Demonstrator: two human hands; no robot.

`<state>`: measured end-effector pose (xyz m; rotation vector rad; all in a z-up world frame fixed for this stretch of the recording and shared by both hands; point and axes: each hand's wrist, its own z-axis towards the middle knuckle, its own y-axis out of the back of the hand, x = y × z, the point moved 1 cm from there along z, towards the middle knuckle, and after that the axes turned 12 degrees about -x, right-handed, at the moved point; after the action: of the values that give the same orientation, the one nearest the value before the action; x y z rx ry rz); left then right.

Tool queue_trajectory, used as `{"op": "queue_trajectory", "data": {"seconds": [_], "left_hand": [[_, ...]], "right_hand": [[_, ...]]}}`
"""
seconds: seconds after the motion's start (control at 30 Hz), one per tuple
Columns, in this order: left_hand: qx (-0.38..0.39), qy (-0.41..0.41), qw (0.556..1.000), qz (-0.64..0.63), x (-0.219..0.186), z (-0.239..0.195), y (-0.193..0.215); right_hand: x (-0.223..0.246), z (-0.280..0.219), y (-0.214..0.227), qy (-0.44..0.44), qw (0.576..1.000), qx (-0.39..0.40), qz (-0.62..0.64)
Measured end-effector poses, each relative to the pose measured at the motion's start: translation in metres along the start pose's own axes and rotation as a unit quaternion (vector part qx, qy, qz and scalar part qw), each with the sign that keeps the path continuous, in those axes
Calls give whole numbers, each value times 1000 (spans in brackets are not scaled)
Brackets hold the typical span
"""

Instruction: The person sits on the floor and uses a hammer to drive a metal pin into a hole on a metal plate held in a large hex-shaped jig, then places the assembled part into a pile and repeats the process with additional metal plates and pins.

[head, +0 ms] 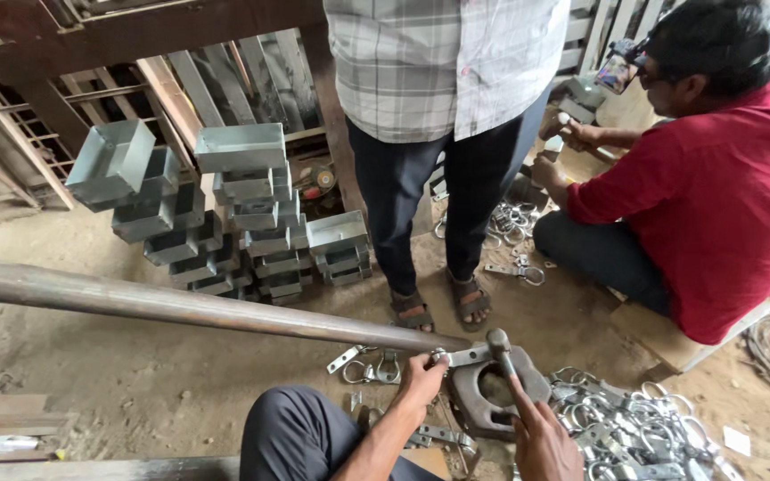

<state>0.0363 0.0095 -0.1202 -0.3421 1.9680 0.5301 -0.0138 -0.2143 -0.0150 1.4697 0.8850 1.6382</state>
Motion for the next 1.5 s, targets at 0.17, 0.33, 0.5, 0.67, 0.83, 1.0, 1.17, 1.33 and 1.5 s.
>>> {"op": "queue_trajectory", "data": {"seconds": [0.17, 0.33, 0.5, 0.67, 0.83, 1.0, 1.17, 1.33, 1.5], "left_hand": [[15, 46, 999, 16, -22, -12, 6], [31, 76, 996, 23, -26, -16, 9], [22, 78, 997, 13, -17, -8, 9], [18, 65, 998, -9, -19, -9, 7], [11, 112, 993, 36, -32, -17, 10], [22, 90, 995, 34, -30, -15, 10], [17, 137, 990, 30, -22, -10, 8], [25, 120, 992, 31, -14, -6, 7], [23, 120, 992, 28, -1, 10, -2]], "right_hand": [[-30, 7, -22, -21, 1000, -12, 19], [-48, 8, -40, -15, 993, -87, 77], [-46, 6, -42, -11, 988, -125, 94], [-23, 9, -35, -53, 998, -17, 40], [-14, 8, -28, -47, 998, 46, 9], [-33, 12, -43, -13, 999, 0, 47], [-44, 16, -45, 26, 997, 8, 74], [-36, 10, -42, 6, 997, 22, 79], [-13, 8, -11, 35, 993, -44, 105]]}}
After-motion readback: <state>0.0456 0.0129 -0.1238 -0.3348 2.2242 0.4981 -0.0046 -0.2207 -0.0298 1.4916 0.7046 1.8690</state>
